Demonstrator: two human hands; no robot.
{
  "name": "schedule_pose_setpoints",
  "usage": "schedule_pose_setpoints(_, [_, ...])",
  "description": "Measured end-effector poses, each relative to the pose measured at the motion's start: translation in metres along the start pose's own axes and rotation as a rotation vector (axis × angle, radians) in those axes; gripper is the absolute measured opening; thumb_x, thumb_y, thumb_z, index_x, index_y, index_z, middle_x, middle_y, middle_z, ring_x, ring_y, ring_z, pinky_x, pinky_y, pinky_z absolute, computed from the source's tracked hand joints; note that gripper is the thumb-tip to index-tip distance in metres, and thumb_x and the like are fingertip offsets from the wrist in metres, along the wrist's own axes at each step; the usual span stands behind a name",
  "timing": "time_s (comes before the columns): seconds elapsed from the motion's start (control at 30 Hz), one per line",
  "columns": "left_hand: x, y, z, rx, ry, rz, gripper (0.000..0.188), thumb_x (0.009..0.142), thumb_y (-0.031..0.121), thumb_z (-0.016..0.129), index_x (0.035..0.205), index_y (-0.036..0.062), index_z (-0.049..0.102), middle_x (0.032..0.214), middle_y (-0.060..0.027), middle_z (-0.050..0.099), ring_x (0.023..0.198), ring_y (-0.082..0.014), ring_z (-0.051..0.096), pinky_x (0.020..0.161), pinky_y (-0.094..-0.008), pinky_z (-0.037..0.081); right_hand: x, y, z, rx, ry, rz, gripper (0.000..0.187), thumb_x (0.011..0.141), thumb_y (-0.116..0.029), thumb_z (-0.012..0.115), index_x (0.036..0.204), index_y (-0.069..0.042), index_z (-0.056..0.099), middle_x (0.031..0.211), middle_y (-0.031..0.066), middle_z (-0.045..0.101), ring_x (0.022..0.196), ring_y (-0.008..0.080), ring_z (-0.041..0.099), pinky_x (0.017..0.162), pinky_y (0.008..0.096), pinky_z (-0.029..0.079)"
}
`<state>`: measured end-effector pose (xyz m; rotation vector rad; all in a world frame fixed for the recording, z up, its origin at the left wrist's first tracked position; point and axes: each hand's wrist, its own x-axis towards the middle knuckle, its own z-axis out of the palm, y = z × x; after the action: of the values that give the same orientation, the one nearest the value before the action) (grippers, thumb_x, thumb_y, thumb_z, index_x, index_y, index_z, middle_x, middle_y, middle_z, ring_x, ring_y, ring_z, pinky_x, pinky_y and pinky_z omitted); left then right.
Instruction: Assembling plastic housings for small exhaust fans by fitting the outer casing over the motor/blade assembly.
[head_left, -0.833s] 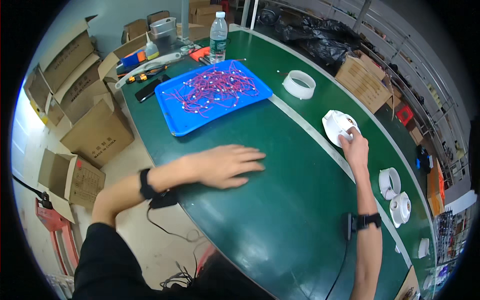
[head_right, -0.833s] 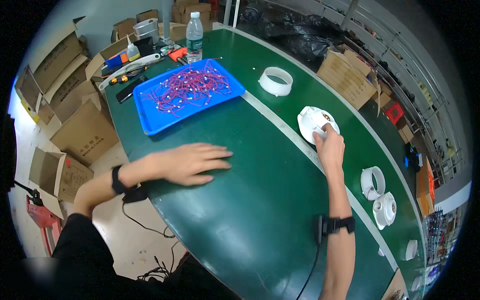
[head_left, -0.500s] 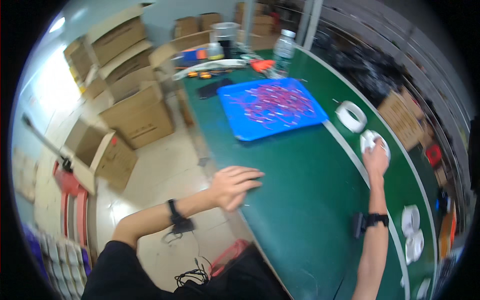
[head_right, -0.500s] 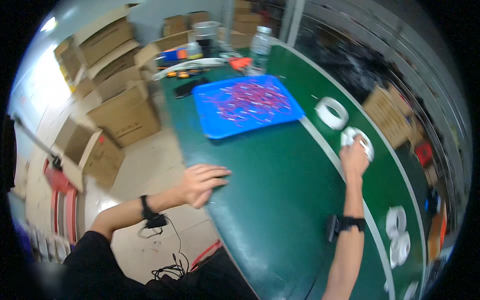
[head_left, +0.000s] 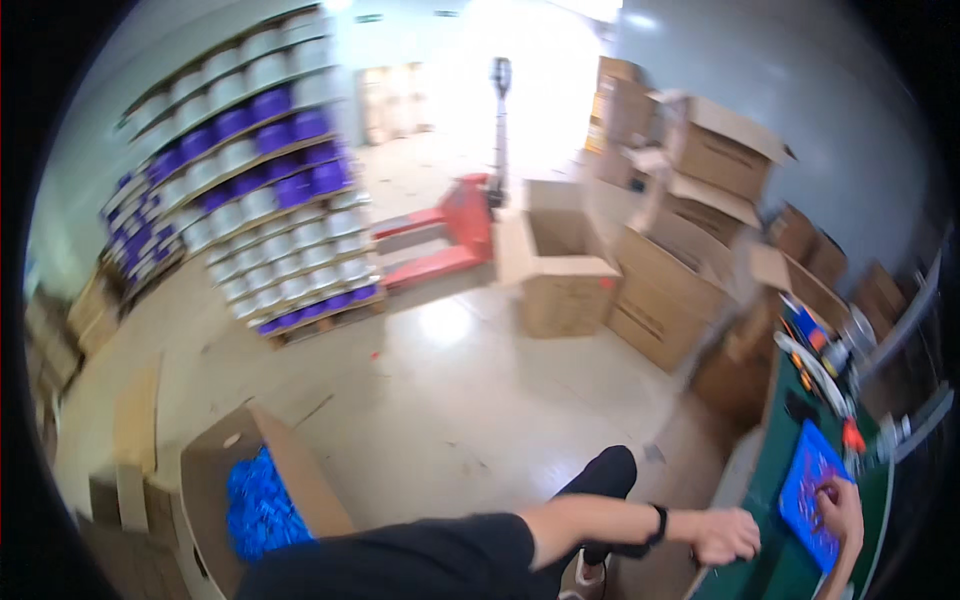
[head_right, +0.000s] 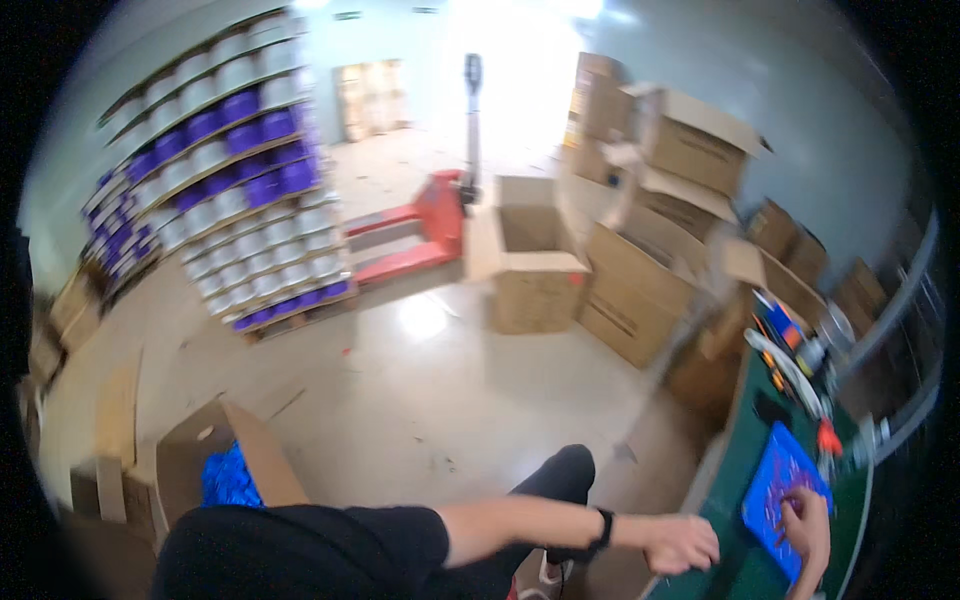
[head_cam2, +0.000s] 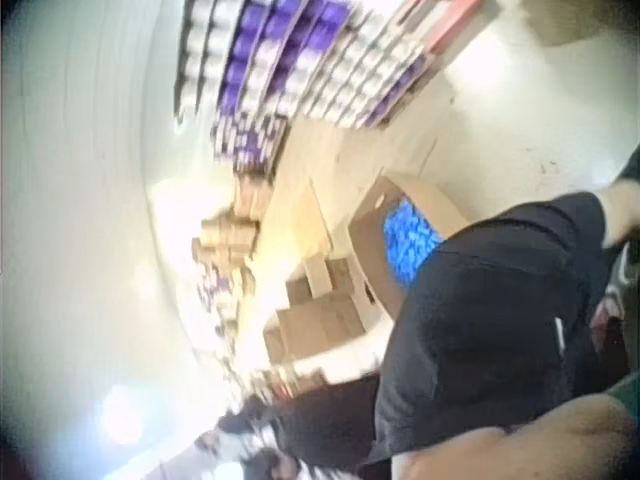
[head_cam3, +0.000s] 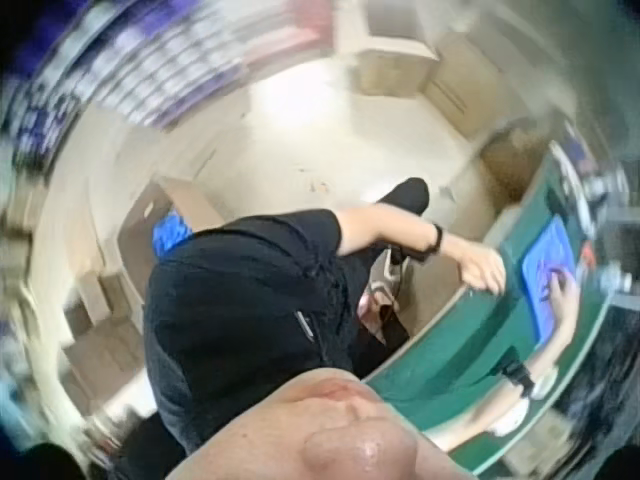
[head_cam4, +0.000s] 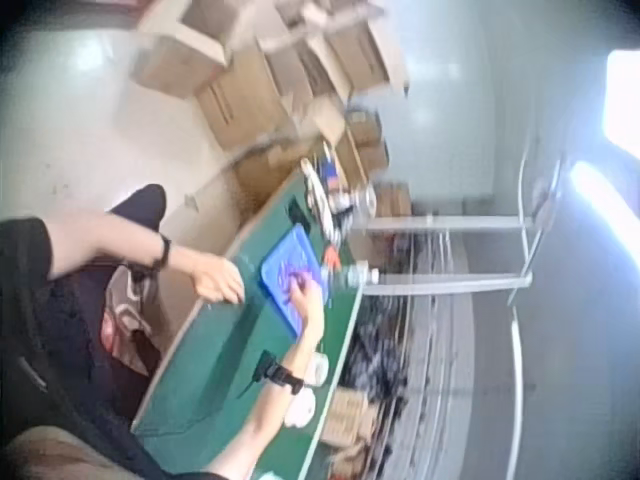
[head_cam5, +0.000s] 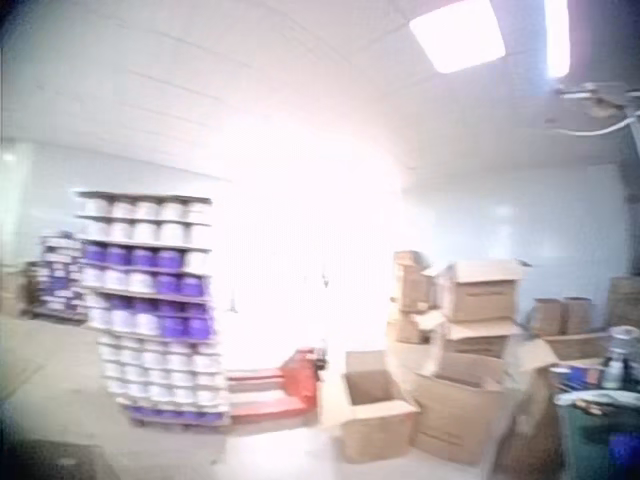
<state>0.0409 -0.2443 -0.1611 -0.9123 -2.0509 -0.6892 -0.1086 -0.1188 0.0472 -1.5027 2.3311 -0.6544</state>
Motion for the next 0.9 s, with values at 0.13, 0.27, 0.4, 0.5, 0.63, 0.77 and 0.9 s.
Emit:
schedule_pose_setpoints(0.13, [0.006,0.025,-0.013,0.301,0.31,0.08,0.013,0.084,0.02,0.054,0.081,0.0091,0.061,0.077,-0.0116,0.059,0.07,-0.0338,0.058,0.061,-0.0469,0.047,0.077,-0.076,0.044,-0.06,-0.189,-0.212,0.013,0.087,-0.002,0.054,0.092,0.006,0.062,0.068,0.0147,0.065,0.055,0.0215,0.066,0.047,0.0333,0.052])
schedule_pose_setpoints(0.27, [-0.016,0.069,-0.021,0.452,0.289,-0.27,0.019,0.088,0.023,0.053,0.096,0.0098,0.064,0.093,-0.0153,0.062,0.087,-0.0339,0.061,0.071,-0.0461,0.05,0.117,-0.173,0.091,-0.288,-0.284,-0.576,0.015,0.089,-0.008,0.059,0.098,0.003,0.065,0.078,0.0187,0.067,0.073,0.0289,0.068,0.068,0.0371,0.055])
schedule_pose_setpoints(0.4, [-0.152,0.119,-0.065,0.148,0.067,-0.545,0.032,0.09,0.028,0.058,0.113,0.0061,0.061,0.102,-0.0209,0.064,0.096,-0.0365,0.062,0.082,-0.0455,0.052,0.127,-0.251,0.167,-0.213,-0.527,-0.745,0.02,0.09,-0.007,0.059,0.109,-0.002,0.066,0.083,0.02,0.069,0.076,0.0304,0.069,0.073,0.0376,0.056])
schedule_pose_setpoints(0.5, [-0.334,0.159,-0.11,-0.102,0.196,-1.126,0.039,0.093,0.03,0.058,0.119,0.0016,0.06,0.106,-0.0198,0.067,0.1,-0.0372,0.063,0.086,-0.045,0.051,0.164,-0.291,0.254,-0.194,-0.965,-0.743,0.023,0.092,-0.006,0.056,0.113,-0.003,0.064,0.081,0.0151,0.069,0.07,0.0223,0.069,0.067,0.0341,0.056])
schedule_pose_setpoints(0.63, [-0.491,0.314,-0.153,0.407,0.852,-1.717,0.035,0.091,0.023,0.053,0.12,0.0043,0.06,0.118,-0.0154,0.064,0.112,-0.0285,0.061,0.095,-0.0423,0.048,0.26,-0.309,0.425,-0.283,-1.402,-0.811,0.026,0.091,-0.008,0.054,0.115,-0.002,0.062,0.082,0.0156,0.069,0.069,0.0221,0.069,0.067,0.0341,0.057])
schedule_pose_setpoints(0.77, [-0.499,0.456,-0.184,0.561,0.924,-2.349,0.039,0.094,0.032,0.051,0.123,0.0076,0.061,0.116,-0.0166,0.066,0.106,-0.0289,0.065,0.092,-0.0382,0.051,0.332,-0.302,0.605,-0.174,-1.38,-0.953,0.024,0.092,-0.016,0.054,0.11,-0.003,0.064,0.085,0.0188,0.069,0.078,0.0236,0.069,0.07,0.0384,0.057])
schedule_pose_setpoints(0.9, [-0.482,0.58,-0.082,0.538,0.488,-2.757,0.046,0.092,0.035,0.05,0.123,0.0026,0.06,0.114,-0.0239,0.065,0.105,-0.0381,0.063,0.091,-0.0479,0.049,0.313,-0.333,0.697,0.024,-1.141,-1.219,0.03,0.091,-0.025,0.054,0.112,-0.006,0.065,0.096,0.0214,0.07,0.093,0.0346,0.068,0.08,0.0438,0.053])
